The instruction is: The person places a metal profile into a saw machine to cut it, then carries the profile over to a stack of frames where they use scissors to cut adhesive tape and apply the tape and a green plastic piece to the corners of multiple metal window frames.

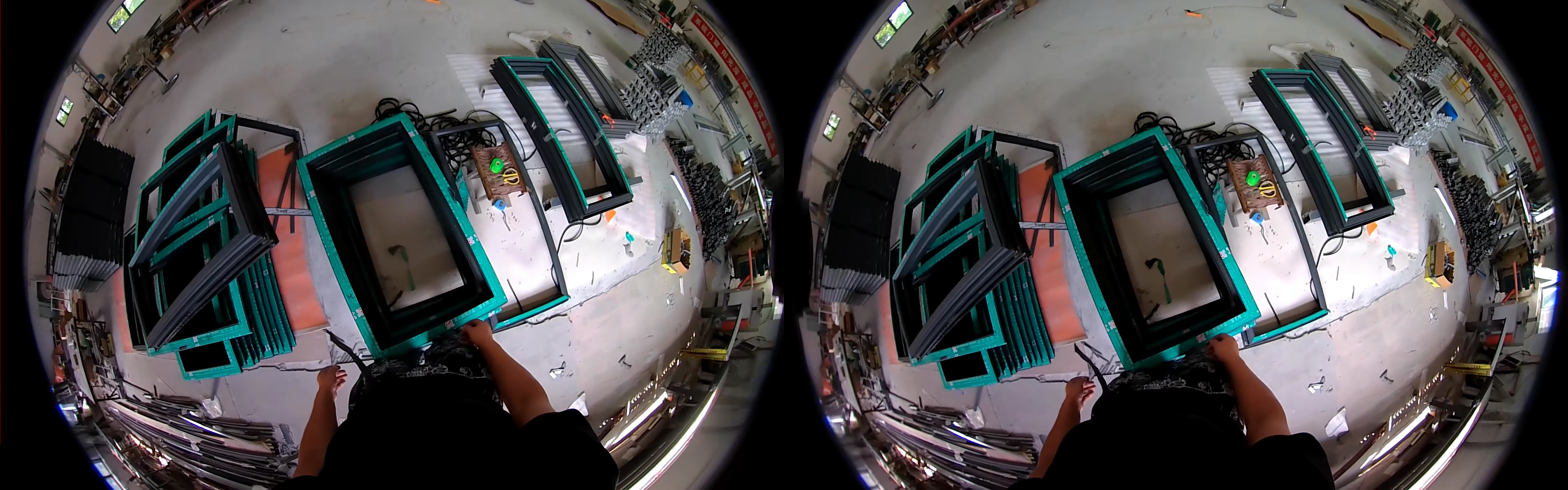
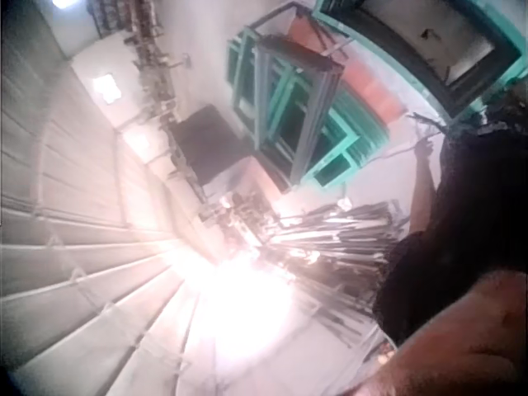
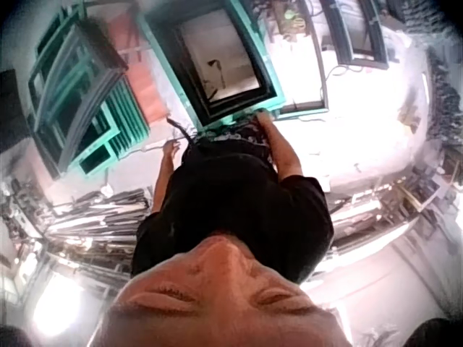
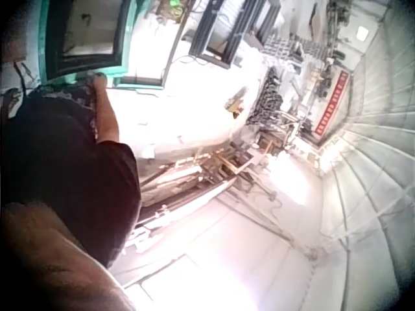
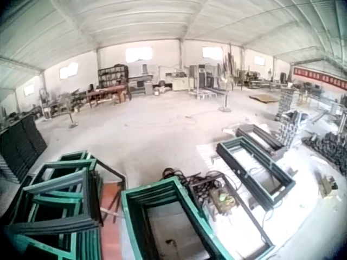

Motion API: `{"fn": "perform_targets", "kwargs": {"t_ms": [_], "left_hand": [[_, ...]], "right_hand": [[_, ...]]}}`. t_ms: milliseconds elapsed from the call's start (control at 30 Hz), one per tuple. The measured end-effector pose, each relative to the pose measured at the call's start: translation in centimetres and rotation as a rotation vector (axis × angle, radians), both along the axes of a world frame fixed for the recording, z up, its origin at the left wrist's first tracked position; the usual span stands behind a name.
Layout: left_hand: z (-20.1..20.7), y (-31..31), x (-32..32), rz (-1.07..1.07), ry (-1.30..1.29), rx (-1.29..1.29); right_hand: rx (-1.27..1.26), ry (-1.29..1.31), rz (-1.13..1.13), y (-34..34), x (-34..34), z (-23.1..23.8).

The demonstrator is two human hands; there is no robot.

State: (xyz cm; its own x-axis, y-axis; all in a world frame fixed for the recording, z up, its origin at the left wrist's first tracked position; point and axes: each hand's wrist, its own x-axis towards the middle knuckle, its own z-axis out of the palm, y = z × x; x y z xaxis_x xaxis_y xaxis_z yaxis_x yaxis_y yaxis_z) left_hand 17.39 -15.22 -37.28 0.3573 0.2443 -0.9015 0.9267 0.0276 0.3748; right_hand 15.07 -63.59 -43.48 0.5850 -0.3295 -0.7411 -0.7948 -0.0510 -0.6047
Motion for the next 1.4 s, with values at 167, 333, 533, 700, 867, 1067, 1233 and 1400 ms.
{"fn": "perform_targets", "kwargs": {"t_ms": [167, 333, 533, 700, 867, 1067, 1233, 1400], "left_hand": [[0.7, -5.8, 1.0, -0.076, -0.007, -0.048], [1.6, -9.1, 0.0, -0.167, -0.069, -0.064], [3.3, -16.9, -1.3, -0.218, -0.072, 0.04], [3.5, -23.3, -5.3, -0.19, -0.129, -0.011], [3.8, -21.4, -11.3, -0.194, -0.069, 0.088], [1.7, -17.7, -14.1, -0.077, -0.084, 0.082], [2.2, -17.5, -14.2, -0.061, -0.11, 0.031], [2.2, -18.4, -16.6, -0.034, -0.18, -0.065]], "right_hand": [[-0.031, 0.023, -0.061, -4.8, -3.1, -4.5], [0.029, 0.062, -0.02, -6.0, -4.9, -3.1], [0.283, 0.22, -0.237, -10.8, -10.2, -3.3], [0.201, 0.323, -0.081, -18.2, -14.3, -5.7], [0.215, 0.32, -0.082, -16.4, -12.7, -3.8], [0.255, 0.222, -0.045, -13.3, -11.0, -2.0], [0.086, 0.133, 0.152, -11.3, -13.1, -3.4], [-0.212, 0.059, 0.412, -14.3, -17.0, -6.4]]}}
